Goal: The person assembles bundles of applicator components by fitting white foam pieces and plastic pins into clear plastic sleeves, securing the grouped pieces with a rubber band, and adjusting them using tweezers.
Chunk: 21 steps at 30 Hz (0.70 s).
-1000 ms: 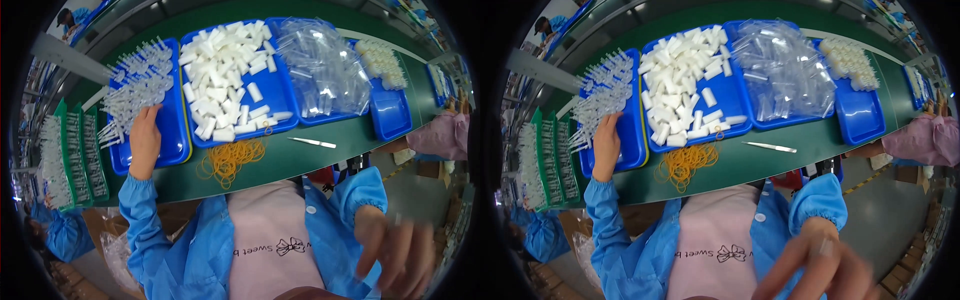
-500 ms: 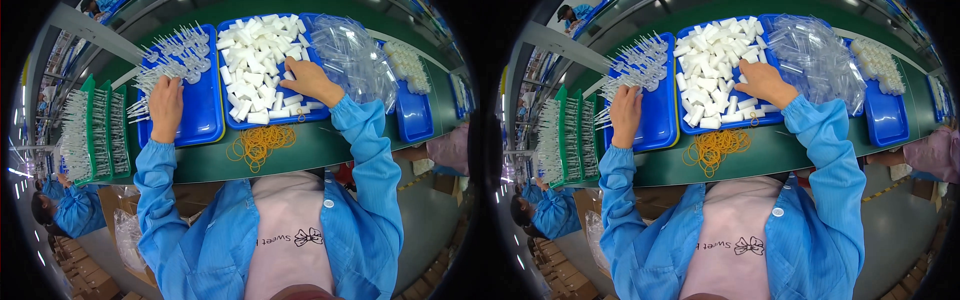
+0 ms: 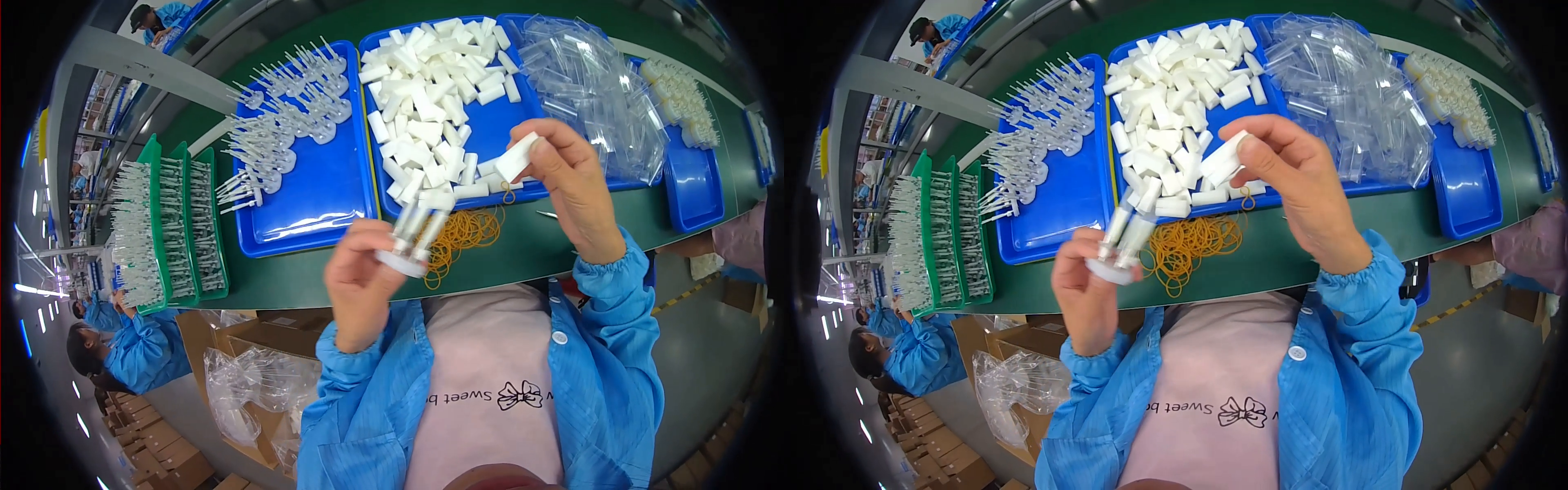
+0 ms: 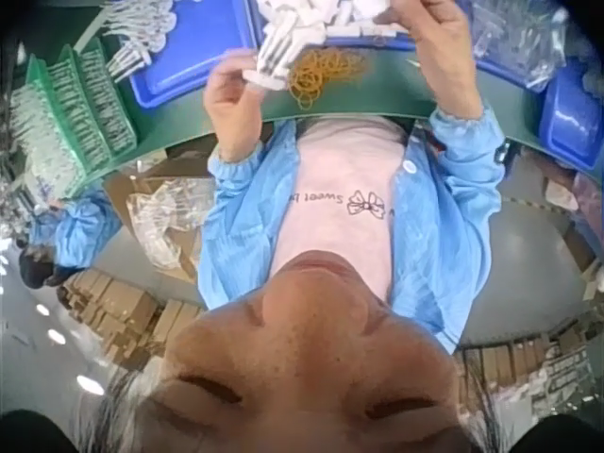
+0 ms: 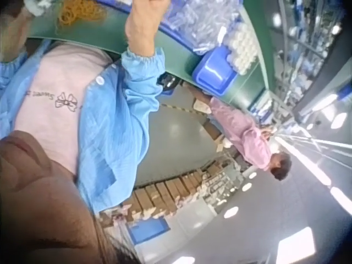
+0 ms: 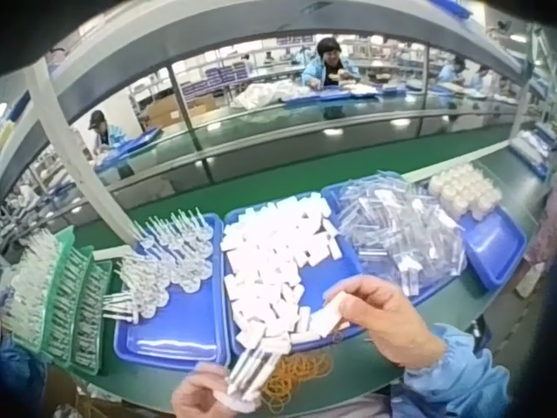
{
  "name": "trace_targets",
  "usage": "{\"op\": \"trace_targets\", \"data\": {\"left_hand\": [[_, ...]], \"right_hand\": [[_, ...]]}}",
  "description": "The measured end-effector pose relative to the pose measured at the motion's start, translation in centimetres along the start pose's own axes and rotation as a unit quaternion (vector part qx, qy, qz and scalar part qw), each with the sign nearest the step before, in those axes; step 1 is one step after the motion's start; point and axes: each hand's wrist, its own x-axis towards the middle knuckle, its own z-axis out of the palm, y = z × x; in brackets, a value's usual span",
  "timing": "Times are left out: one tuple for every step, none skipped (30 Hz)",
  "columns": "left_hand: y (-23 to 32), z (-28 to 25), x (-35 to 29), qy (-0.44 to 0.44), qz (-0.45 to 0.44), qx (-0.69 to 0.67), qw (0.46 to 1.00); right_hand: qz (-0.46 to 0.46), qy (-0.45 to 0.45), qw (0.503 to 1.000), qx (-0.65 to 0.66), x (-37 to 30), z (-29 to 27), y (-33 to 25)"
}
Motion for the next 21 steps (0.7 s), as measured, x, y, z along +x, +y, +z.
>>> {"op": "trace_targets", "data": {"left_hand": [[-0.4,0.8,-0.1,-0.028,-0.008,0.006,1.0],[-0.3,1.7,-0.1,-0.057,-0.016,-0.019,0.998],[-0.6,1.9,0.1,-0.07,-0.007,-0.004,0.998],[-0.9,2.1,0.3,-0.083,0.002,0.011,0.996],[-1.0,2.4,0.5,-0.084,-0.008,0.016,0.996],[-1.0,2.6,0.5,-0.088,-0.01,0.014,0.996],[-0.9,2.9,0.7,-0.088,-0.019,0.032,0.995],[-0.9,3.0,0.8,-0.088,-0.029,0.05,0.994],[-0.9,3.1,0.7,-0.09,-0.031,0.05,0.994],[-0.9,3.0,0.6,-0.094,-0.034,0.029,0.995],[-0.9,3.0,0.6,-0.098,-0.037,0.007,0.994],[-0.9,3.0,0.5,-0.098,-0.038,0.008,0.994],[-1.0,2.9,0.5,-0.096,-0.043,0.007,0.994],[-1.0,2.9,0.5,-0.093,-0.047,0.005,0.995],[-1.0,3.0,0.5,-0.095,-0.048,0.005,0.994],[-1.0,3.1,0.5,-0.093,-0.049,0.017,0.994],[-1.0,3.2,0.5,-0.091,-0.05,0.029,0.994],[-1.2,3.0,0.5,-0.09,-0.051,0.031,0.994],[-1.4,2.7,0.5,-0.097,-0.026,0.065,0.993],[-1.5,2.4,0.5,-0.103,-0.002,0.1,0.99],[-1.4,2.1,0.6,-0.104,-0.005,0.1,0.989]], "right_hand": [[0.021,0.01,0.999,0.031,-0.1,0.2,0.6],[0.04,0.02,0.997,0.061,-0.2,0.4,1.2],[0.062,0.016,0.994,0.086,-0.1,0.3,1.6],[0.062,0.02,0.994,0.083,-0.1,0.2,1.9],[0.074,0.018,0.992,0.105,-0.1,0.1,2.1],[0.087,0.017,0.988,0.129,-0.1,0.3,2.3],[0.09,0.024,0.987,0.13,-0.2,0.5,2.2],[0.089,0.028,0.987,0.129,-0.2,0.3,2.2],[0.093,0.023,0.987,0.132,-0.4,0.3,2.3],[0.098,0.017,0.986,0.136,-0.5,0.3,2.3],[0.098,0.02,0.986,0.137,-0.6,0.2,2.3],[0.103,0.018,0.983,0.154,-0.5,0.1,2.2],[0.108,0.015,0.979,0.17,-0.5,0.0,2.2],[0.108,0.016,0.979,0.171,-0.6,0.1,2.3],[0.1,0.016,0.984,0.147,-0.7,0.1,2.3],[0.093,0.016,0.988,0.123,-0.8,0.1,2.4],[0.093,0.017,0.988,0.123,-1.0,0.2,2.2],[0.07,-0.001,0.994,0.087,-1.0,0.4,1.9],[0.047,-0.019,0.997,0.052,-1.1,0.5,1.6],[0.048,-0.02,0.997,0.053,-0.9,0.2,1.4],[0.048,-0.04,0.997,0.036,-1.0,-0.5,1.1]]}}
